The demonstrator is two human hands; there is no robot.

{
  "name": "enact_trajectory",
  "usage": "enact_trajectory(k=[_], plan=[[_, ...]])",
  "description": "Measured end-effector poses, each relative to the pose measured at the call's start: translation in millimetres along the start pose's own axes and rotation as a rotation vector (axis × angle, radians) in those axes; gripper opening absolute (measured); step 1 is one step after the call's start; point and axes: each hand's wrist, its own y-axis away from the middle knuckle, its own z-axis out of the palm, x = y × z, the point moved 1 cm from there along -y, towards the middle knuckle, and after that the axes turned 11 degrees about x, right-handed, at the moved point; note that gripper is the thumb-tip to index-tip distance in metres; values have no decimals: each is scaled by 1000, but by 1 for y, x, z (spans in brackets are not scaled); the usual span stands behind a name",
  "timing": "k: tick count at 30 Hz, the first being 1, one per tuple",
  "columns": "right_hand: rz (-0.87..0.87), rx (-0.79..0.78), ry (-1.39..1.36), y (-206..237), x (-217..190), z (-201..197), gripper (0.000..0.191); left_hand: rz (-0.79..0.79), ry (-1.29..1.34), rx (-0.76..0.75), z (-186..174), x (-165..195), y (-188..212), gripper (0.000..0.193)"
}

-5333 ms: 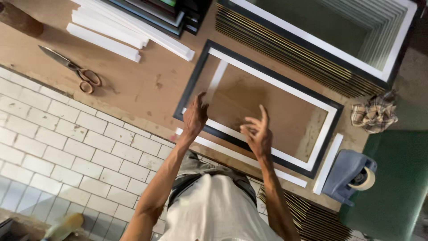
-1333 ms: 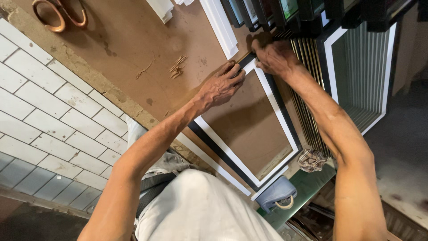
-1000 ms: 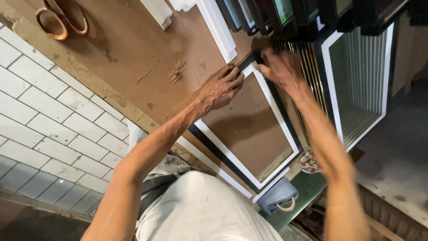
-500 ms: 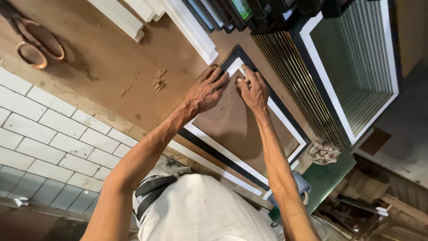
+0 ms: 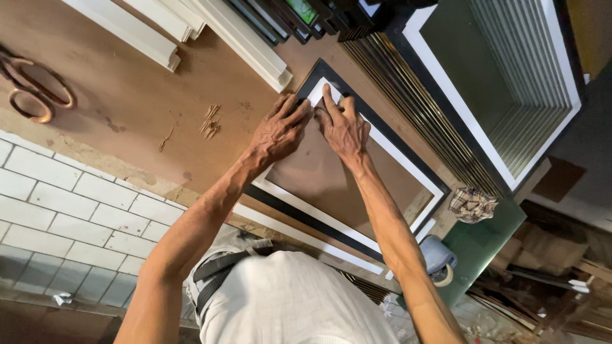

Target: The person works at a workbench fitting white mat board strips into a black picture frame, pressing them into place along the frame edges. They wipe the frame's glass with a cloth, reposition the frame, and handle additional white strips, aligning and seating them inside the frame.

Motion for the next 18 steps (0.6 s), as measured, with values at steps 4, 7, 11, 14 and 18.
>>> enact_trajectory(k=[4, 7, 11, 14, 18], plan=[[4, 8, 52, 5, 9, -6, 59, -27, 25, -30, -1, 1, -3, 42], [31, 18, 70, 12, 19, -13, 54, -27, 2, 5, -1, 2, -4, 40], [3, 128, 49, 22, 23, -19, 52, -5, 10, 11, -2, 2, -2, 42], [-49, 150, 23, 22, 19, -17, 56, -22, 32, 25, -2, 2, -1, 39], [-9, 106, 10, 6, 14, -10, 58, -8, -8, 17, 0, 2, -1, 41]])
